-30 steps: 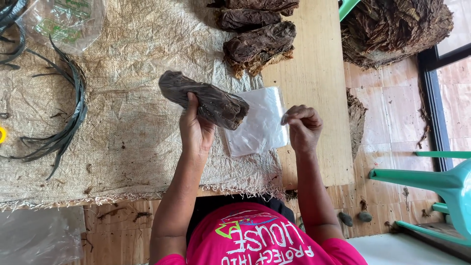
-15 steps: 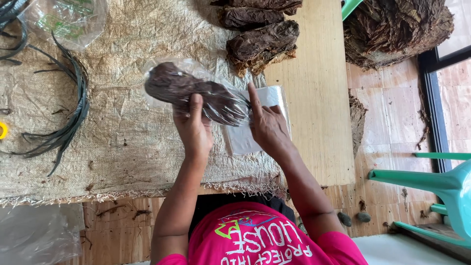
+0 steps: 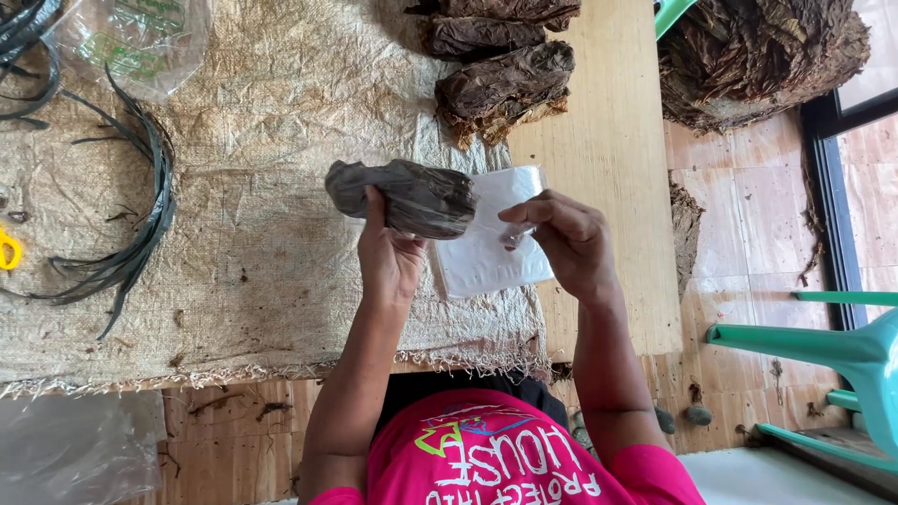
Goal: The person places dried brown leaves into clear plastic bags on a wooden table. They fold the top of each bag to seal it and set the filled bag aside. The person repeats this process for several bundles of leaves.
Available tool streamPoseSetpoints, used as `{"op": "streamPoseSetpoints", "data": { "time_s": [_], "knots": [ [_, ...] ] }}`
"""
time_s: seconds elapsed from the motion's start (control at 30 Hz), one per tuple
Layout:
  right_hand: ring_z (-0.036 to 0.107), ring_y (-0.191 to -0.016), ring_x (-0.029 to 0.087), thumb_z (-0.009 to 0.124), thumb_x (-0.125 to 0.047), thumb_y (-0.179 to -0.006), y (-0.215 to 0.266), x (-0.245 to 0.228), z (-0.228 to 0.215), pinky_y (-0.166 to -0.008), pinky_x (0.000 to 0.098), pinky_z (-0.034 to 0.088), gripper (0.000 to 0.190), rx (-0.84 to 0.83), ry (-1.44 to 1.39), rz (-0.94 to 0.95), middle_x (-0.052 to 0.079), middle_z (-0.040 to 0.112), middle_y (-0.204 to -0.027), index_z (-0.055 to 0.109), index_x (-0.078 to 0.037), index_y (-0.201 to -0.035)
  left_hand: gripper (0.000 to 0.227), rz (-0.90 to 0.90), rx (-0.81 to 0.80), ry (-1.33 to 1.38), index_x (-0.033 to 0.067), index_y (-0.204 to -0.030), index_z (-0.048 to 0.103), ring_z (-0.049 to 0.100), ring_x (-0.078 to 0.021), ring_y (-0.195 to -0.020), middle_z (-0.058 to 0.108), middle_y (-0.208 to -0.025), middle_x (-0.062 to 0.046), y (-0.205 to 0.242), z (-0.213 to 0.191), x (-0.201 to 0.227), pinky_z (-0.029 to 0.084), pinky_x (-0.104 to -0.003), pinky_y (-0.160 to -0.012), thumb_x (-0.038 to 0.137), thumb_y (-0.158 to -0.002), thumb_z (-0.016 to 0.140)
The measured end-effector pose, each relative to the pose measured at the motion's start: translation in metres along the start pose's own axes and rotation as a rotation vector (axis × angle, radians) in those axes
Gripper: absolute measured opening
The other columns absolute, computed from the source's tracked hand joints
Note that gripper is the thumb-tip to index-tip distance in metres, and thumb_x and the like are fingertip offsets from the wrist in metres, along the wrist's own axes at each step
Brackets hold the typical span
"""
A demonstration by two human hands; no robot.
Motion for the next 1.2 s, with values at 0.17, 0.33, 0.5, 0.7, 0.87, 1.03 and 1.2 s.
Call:
{"op": "streamPoseSetpoints", "data": {
  "time_s": [0.17, 0.33, 0.5, 0.7, 0.87, 1.03, 1.2],
  "knots": [
    [0.062, -0.067, 0.020, 0.065, -0.003, -0.094, -0.022, -0.046, 0.003, -0.066, 0.0343, 0.055, 0.014, 0.074, -0.135, -0.092, 0.014, 0.065, -0.079, 0.075, 0.006, -0.096, 0.083, -0.333, -0.277, -0.275, 0.0016, -0.120, 0.062, 0.075, -0.0338, -0.096, 0.075, -0.108, -0.019, 0.027, -0.004, -0.008, 0.068, -0.047, -0.075, 0.075, -0.087, 0.042],
    [0.070, -0.060, 0.025, 0.067, -0.004, -0.091, -0.036, -0.086, -0.004, -0.060, 0.0372, 0.063, 0.017, 0.086, -0.139, -0.137, 0.019, 0.065, -0.076, 0.072, 0.012, -0.095, 0.064, -0.301, -0.962, -0.609, -0.0103, -0.099, 0.073, 0.077, -0.0418, -0.078, 0.073, -0.083, -0.032, 0.069, 0.002, 0.008, 0.066, -0.051, -0.070, 0.052, -0.098, 0.058],
    [0.074, -0.064, 0.027, 0.063, 0.018, -0.092, -0.047, -0.103, 0.007, -0.062, 0.0365, 0.061, 0.014, -0.150, -0.041, -0.089, 0.020, 0.060, -0.077, 0.069, 0.016, -0.105, 0.104, 0.591, -1.041, -1.468, -0.0042, -0.149, 0.036, 0.034, -0.0432, -0.139, 0.034, -0.155, -0.028, 0.109, 0.094, 0.035, 0.035, -0.055, -0.119, 0.036, -0.071, 0.092],
    [0.067, -0.059, 0.028, 0.063, 0.014, -0.091, -0.069, -0.096, 0.025, -0.057, 0.0459, 0.061, 0.012, -0.245, 0.100, 0.007, 0.028, 0.065, -0.076, 0.068, 0.020, -0.100, 0.020, 0.202, -1.106, -1.099, 0.0154, -0.107, 0.075, 0.060, -0.0207, -0.098, 0.063, -0.097, -0.005, 0.039, 0.062, -0.024, 0.048, -0.038, -0.096, 0.026, -0.091, 0.079],
    [0.061, -0.052, 0.017, 0.075, 0.006, -0.089, -0.080, -0.060, 0.035, -0.052, 0.0316, 0.054, 0.007, -0.216, 0.111, 0.138, 0.017, 0.068, -0.070, 0.074, 0.008, -0.095, 0.025, 0.070, -1.008, -1.122, 0.0072, -0.087, 0.067, 0.063, -0.0285, -0.076, 0.066, -0.082, -0.014, 0.028, 0.052, -0.033, 0.048, -0.043, -0.080, 0.030, -0.096, 0.068],
    [0.060, -0.048, 0.012, 0.079, 0.006, -0.087, -0.085, -0.033, 0.024, -0.047, 0.0233, 0.052, 0.012, -0.080, -0.057, 0.236, 0.012, 0.064, -0.065, 0.071, 0.008, -0.097, 0.038, -0.092, -1.062, -1.000, 0.0087, -0.097, 0.072, 0.066, -0.0290, -0.088, 0.071, -0.096, -0.017, 0.057, 0.061, -0.040, 0.049, -0.045, -0.090, 0.043, -0.104, 0.056],
    [0.059, -0.067, 0.018, 0.075, -0.025, -0.098, -0.080, -0.025, 0.004, -0.054, 0.0282, 0.051, 0.040, -0.227, 0.157, 0.181, 0.019, 0.066, -0.086, 0.070, 0.008, -0.120, 0.037, -0.266, -1.121, -0.863, 0.0115, -0.095, 0.066, 0.067, -0.0267, -0.098, 0.072, -0.106, -0.017, 0.038, 0.035, -0.047, 0.048, -0.041, -0.093, 0.041, -0.109, 0.048]
  ]
}}
Point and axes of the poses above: each hand's wrist, its own y-axis away from the middle knuckle, its own z-axis out of the palm, x = y × z, the point moved 4 cm from there along -y, towards the middle knuckle
